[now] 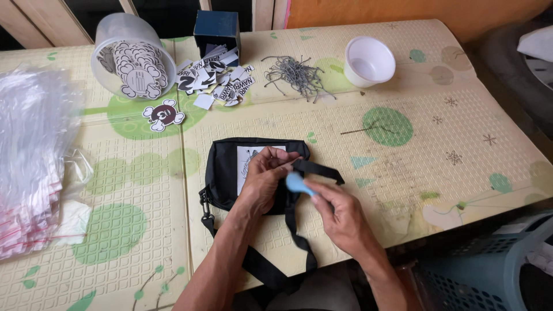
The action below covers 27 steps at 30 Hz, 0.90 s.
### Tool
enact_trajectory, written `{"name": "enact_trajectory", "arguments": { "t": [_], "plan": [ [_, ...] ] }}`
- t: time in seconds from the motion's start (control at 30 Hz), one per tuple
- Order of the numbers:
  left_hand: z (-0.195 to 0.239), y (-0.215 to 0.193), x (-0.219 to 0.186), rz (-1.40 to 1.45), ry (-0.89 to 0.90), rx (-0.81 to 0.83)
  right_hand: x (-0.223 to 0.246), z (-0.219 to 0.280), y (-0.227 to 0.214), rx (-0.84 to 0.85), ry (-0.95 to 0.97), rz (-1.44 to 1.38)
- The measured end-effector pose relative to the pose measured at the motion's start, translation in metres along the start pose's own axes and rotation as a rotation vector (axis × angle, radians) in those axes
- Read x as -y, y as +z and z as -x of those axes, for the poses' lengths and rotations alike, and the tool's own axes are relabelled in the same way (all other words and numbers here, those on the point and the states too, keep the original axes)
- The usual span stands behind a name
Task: The person uses a blue plastic spoon to press a sticker onto a black bag. They then pick up a metal chain and attach a small charm to it, assembling a keychain.
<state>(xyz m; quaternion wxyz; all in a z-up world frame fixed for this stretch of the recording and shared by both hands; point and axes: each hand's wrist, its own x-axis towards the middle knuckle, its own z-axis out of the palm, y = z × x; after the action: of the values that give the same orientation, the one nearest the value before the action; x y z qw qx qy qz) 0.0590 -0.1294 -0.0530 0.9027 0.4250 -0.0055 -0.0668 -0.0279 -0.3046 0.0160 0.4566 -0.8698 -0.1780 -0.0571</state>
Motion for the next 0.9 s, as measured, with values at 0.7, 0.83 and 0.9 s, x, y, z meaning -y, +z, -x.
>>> {"name": "enact_trajectory", "arguments": {
  "t": [0.7, 0.83, 0.9],
  "plan": [
    [0.017, 0.011, -0.010, -0.561, 0.280, 0.334, 0.016, 0.021, 0.009, -0.414, 0.359, -0.589],
    [0.026, 0.026, -0.026, -0.776, 0.258, 0.429, 0.003, 0.002, -0.005, -0.543, 0.448, -0.761],
    [0.034, 0.033, -0.027, -0.845, 0.270, 0.405, 0.006, 0.001, -0.003, -0.551, 0.398, -0.736]
  ]
}}
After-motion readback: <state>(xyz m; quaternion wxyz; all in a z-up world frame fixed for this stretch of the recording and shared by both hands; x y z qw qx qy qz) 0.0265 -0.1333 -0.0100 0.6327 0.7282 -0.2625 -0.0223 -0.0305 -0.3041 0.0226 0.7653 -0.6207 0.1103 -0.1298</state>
